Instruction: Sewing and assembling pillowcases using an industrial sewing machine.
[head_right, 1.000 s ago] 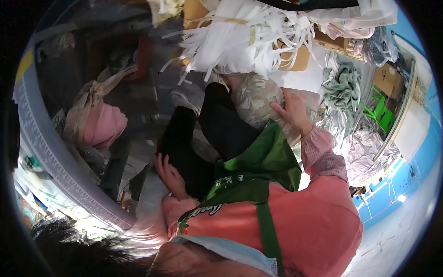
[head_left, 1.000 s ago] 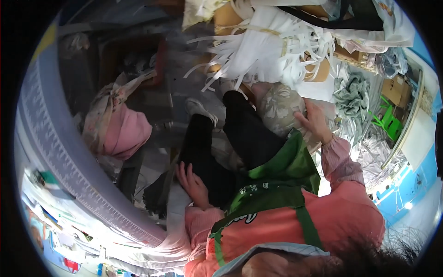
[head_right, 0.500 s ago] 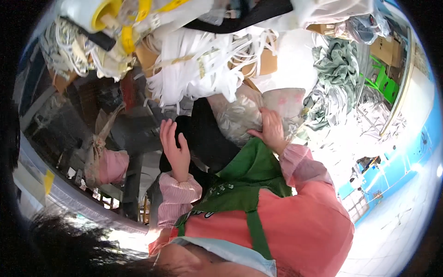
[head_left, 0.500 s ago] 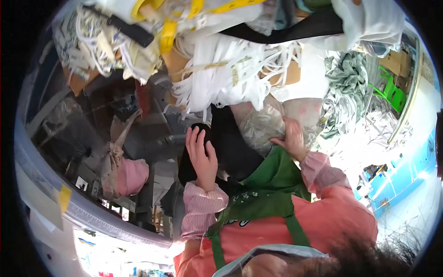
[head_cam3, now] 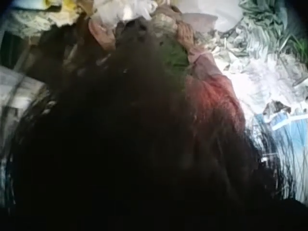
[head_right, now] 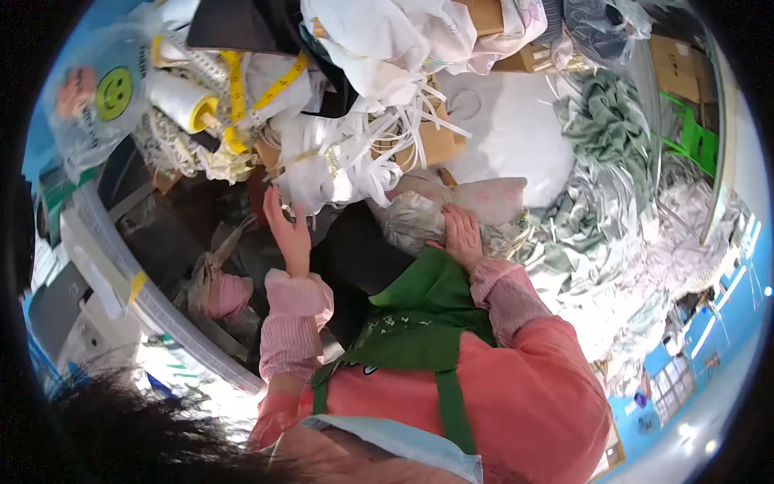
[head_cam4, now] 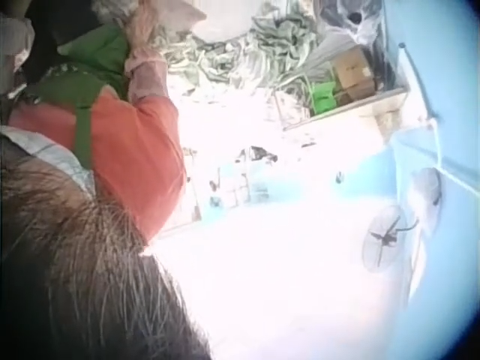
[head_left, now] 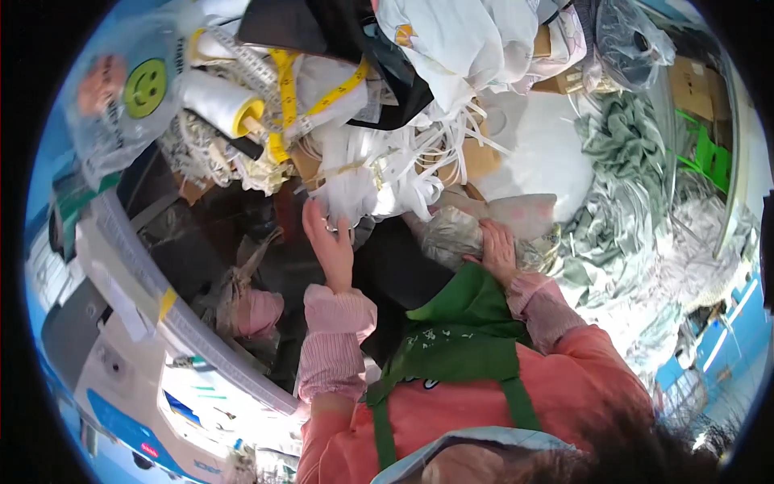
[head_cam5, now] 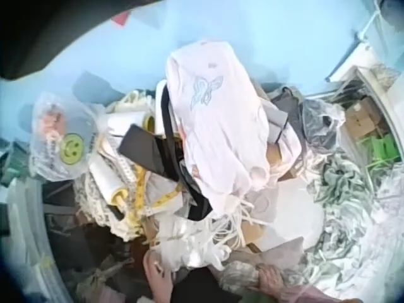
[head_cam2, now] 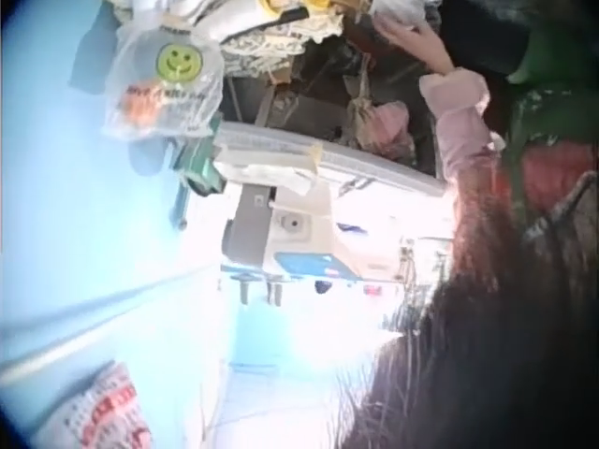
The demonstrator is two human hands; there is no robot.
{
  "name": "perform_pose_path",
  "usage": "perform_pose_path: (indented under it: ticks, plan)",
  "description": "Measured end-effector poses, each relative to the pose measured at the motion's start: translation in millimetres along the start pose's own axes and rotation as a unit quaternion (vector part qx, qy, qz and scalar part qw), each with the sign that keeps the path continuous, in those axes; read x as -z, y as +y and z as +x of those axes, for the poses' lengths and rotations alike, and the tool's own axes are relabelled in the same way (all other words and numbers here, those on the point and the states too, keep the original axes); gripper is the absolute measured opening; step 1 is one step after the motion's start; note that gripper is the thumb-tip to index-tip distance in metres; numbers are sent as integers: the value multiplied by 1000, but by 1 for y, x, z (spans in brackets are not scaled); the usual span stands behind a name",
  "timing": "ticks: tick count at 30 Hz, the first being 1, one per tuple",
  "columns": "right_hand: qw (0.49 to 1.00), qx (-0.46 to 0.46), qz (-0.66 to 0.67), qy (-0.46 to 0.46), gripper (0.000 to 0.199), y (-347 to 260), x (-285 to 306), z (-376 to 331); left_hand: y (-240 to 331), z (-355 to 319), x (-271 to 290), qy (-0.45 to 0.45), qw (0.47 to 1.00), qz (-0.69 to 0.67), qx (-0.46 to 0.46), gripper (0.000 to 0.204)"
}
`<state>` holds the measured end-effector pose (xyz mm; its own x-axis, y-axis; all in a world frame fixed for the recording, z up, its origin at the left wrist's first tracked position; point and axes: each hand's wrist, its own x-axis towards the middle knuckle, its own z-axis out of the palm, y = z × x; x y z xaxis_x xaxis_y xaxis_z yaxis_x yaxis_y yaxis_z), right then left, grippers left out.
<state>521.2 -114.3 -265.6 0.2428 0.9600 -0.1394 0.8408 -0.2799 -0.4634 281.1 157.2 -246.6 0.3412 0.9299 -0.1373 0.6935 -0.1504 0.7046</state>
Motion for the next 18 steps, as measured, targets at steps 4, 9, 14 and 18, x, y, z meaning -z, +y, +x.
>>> perform_pose_path:
  ticks: [4,9,14,18]
  plan:
    - [1000,-14,1,21,65,1,6,0,-13,18,-14,-15,1000,-15,11,64]
    - [962,-163,219,3,49,16,21,46,-27,30,-35,20,997,-28,65,82]
    - [940,-210,139,231,50,53,9,172,-37,64,-32,-9,972,-138,189,88]
    - [889,-388,242,9,58,68,1,227,-35,76,-35,-22,942,-234,239,78]
